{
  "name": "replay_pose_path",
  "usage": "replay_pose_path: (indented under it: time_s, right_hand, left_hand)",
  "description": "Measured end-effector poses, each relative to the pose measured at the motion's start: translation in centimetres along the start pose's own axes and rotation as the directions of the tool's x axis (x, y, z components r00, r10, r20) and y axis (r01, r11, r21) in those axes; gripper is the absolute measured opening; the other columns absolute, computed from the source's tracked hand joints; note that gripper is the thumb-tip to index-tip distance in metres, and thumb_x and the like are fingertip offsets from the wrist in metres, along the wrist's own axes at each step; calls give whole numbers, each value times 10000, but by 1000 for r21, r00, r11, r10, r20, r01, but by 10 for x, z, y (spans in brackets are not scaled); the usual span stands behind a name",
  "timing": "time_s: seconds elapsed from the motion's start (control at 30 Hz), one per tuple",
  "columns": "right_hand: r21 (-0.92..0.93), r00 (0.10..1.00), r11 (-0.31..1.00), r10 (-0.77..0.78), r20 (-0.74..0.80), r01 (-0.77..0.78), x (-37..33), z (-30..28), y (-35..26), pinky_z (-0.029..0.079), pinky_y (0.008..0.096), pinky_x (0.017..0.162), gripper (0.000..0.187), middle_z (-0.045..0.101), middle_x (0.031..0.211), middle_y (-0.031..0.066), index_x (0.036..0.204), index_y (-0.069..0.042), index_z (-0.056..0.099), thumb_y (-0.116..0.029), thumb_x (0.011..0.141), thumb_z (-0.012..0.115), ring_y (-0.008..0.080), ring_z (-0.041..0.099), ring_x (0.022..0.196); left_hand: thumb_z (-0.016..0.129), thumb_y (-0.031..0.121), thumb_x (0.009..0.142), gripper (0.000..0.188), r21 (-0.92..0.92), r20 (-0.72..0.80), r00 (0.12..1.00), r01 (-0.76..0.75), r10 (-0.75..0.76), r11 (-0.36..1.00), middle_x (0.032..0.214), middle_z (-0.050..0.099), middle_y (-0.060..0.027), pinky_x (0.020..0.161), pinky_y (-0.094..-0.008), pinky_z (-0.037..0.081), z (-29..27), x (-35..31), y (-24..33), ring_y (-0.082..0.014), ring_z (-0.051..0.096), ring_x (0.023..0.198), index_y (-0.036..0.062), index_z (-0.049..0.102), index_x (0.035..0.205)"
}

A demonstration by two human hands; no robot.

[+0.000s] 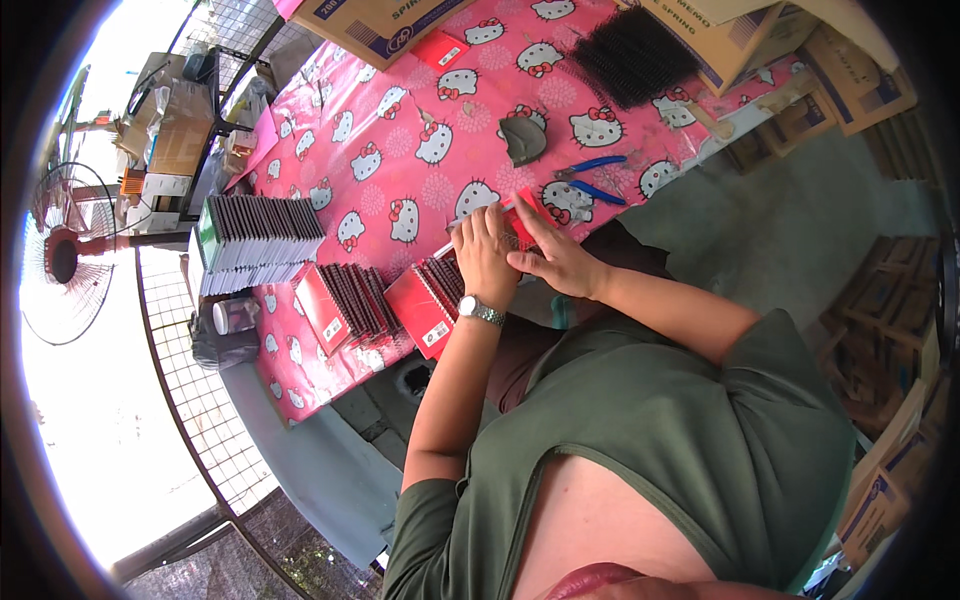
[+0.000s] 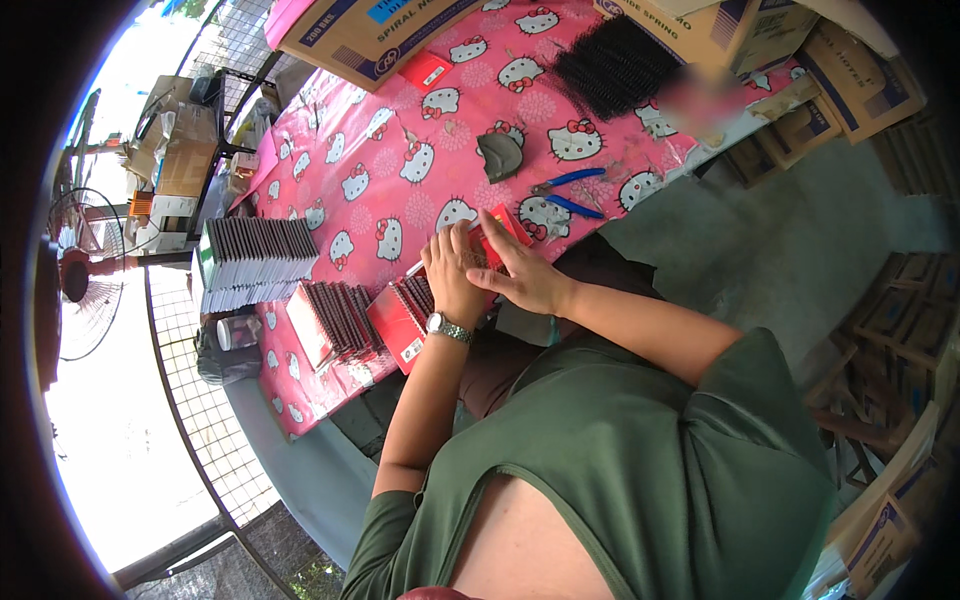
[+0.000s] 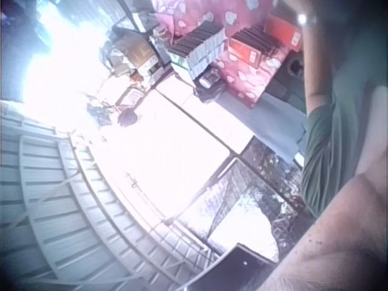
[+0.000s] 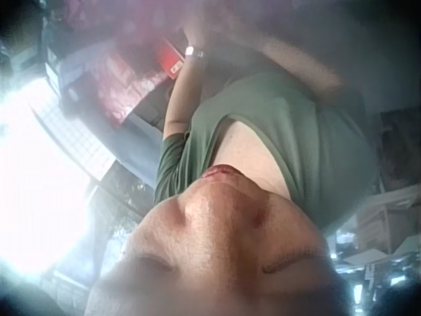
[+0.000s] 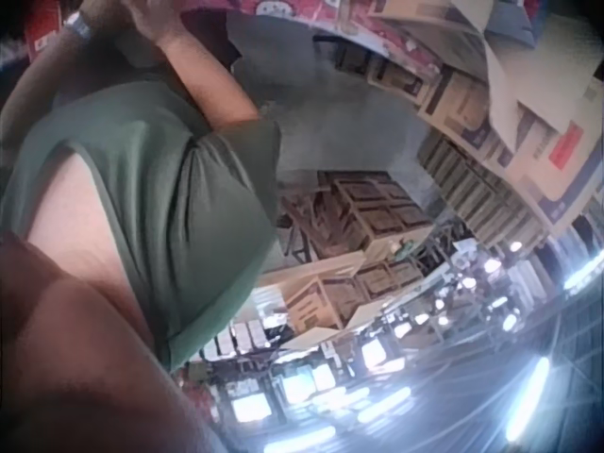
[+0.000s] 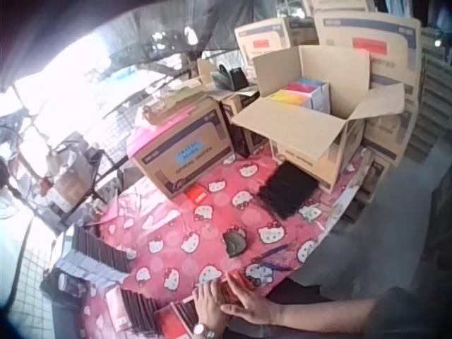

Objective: The person assembles spiral notebooks by inserting wire coils into the punched holes of stacks of red notebook pages and covers, then using a small tool to bend the ends of the wire coils to secure them.

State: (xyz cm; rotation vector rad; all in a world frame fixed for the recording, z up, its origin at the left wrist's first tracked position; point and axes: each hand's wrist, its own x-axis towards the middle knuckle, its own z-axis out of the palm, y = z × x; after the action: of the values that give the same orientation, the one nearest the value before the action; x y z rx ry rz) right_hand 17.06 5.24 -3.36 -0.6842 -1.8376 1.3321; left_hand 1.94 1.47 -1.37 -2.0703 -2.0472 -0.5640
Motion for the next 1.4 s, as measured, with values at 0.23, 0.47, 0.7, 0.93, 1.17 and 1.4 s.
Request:
replay_pose_path:
  time_s: [0.23, 0.47, 0.7, 0.93, 1.17, 1.4]
  right_hand:
    - [-184, 979, 974, -100, 178, 133, 45, -61, -2, 526, 346, 796, 256, 697, 1009, 122, 1174, -107, 679, -139, 928, 618, 264, 675, 919]
    - [-312, 961, 925, -146, 236, 217, 53, -72, -5, 523, 376, 771, 241, 603, 997, 68, 1042, -119, 728, -58, 817, 667, 271, 640, 883]
    - [-357, 937, 867, -307, 164, 347, 50, -71, 1, 498, 362, 724, 281, 552, 881, 53, 1017, -136, 717, 14, 781, 682, 237, 590, 829]
    - [-263, 950, 916, -270, 160, 304, 45, -65, 1, 489, 352, 746, 252, 545, 889, 50, 973, -105, 679, 45, 771, 675, 235, 580, 837]
    - [-76, 961, 979, -171, 219, 192, 49, -65, 2, 481, 345, 734, 213, 543, 904, 77, 938, -75, 659, 62, 778, 630, 243, 589, 850]
    - [-172, 890, 982, 148, 431, -80, 54, -80, 1, 498, 369, 805, 305, 593, 1052, 69, 1179, -90, 633, -87, 876, 668, 248, 615, 990]
  left_hand:
    - [585, 105, 886, 183, -167, 68, 996, -41, 53, 985, 959, 613, -102, 852, -427, 420, -11, 2, -11, -294, 575, 916, 69, 587, 1066]
    - [585, 100, 899, 153, -201, 20, 996, -76, 82, 977, 958, 627, -95, 868, -420, 402, -14, 5, -5, -296, 576, 891, 63, 607, 1046]
    - [585, 91, 904, 137, -198, 35, 997, -54, 62, 979, 937, 641, -102, 885, -418, 407, -15, 0, -5, -298, 588, 904, 64, 613, 1035]
    - [585, 84, 905, 126, -212, 33, 998, -43, 52, 976, 931, 641, -105, 885, -419, 412, -17, 0, -3, -302, 591, 902, 61, 614, 1026]
    - [590, 85, 899, 127, -215, 38, 997, -50, 60, 975, 928, 643, -102, 891, -420, 410, -14, 0, -3, -302, 592, 913, 64, 616, 1022]
    - [629, 121, 862, 250, -194, 28, 999, -37, 44, 980, 1011, 640, -92, 926, -436, 386, -12, -2, -1, -304, 587, 970, 73, 577, 1102]
